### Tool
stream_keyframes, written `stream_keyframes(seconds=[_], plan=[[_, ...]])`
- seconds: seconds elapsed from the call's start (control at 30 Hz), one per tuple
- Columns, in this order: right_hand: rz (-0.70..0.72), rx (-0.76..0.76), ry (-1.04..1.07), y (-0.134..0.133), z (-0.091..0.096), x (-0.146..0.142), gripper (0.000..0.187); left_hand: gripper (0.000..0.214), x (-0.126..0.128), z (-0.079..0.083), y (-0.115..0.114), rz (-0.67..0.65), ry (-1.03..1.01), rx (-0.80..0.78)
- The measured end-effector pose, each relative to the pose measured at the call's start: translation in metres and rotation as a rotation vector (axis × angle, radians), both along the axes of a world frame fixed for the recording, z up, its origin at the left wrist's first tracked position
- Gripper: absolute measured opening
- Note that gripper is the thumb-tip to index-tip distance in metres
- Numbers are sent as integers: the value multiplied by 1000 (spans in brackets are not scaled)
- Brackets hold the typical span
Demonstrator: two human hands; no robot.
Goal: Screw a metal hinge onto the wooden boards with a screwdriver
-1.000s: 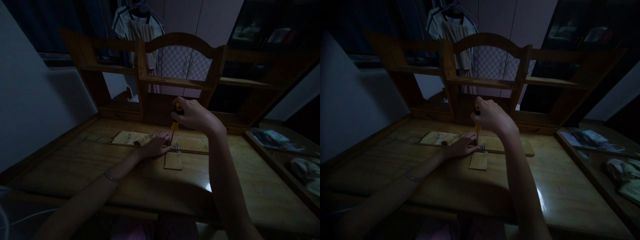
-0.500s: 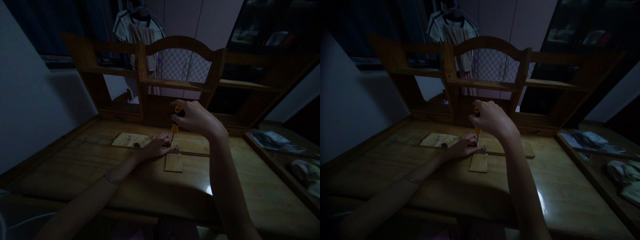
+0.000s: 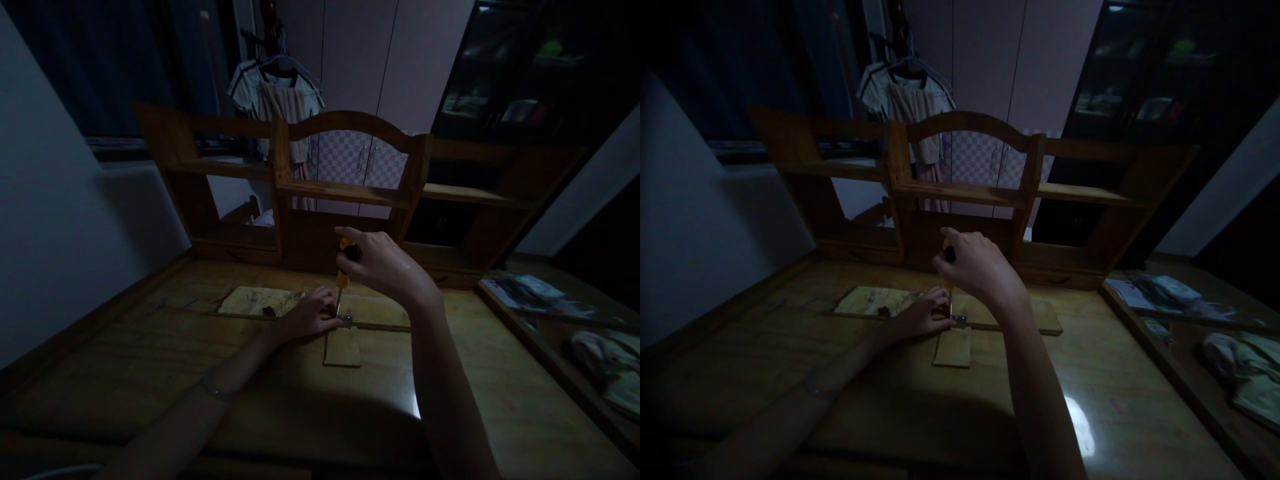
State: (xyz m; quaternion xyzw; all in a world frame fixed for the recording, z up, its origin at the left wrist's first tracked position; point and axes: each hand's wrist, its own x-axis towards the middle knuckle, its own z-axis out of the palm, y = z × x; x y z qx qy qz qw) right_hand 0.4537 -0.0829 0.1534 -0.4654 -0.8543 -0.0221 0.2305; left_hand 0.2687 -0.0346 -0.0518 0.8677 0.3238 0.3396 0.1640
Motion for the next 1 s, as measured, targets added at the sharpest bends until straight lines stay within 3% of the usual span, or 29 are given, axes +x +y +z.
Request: stream_keyframes(seconds=[0.23, 0.43, 0.67, 1.0], plan=[[27, -5, 26, -4, 1, 11, 48, 27, 0, -5, 7, -50, -21, 18], [57, 35, 41, -7, 0, 13, 23, 27, -1, -9, 9, -42, 6, 31], [44, 82, 42, 0, 3, 14, 13, 23, -3, -3, 1, -27, -13, 15], [61, 61, 83, 0, 7, 17, 24, 24, -4, -7, 3, 4, -9, 1]])
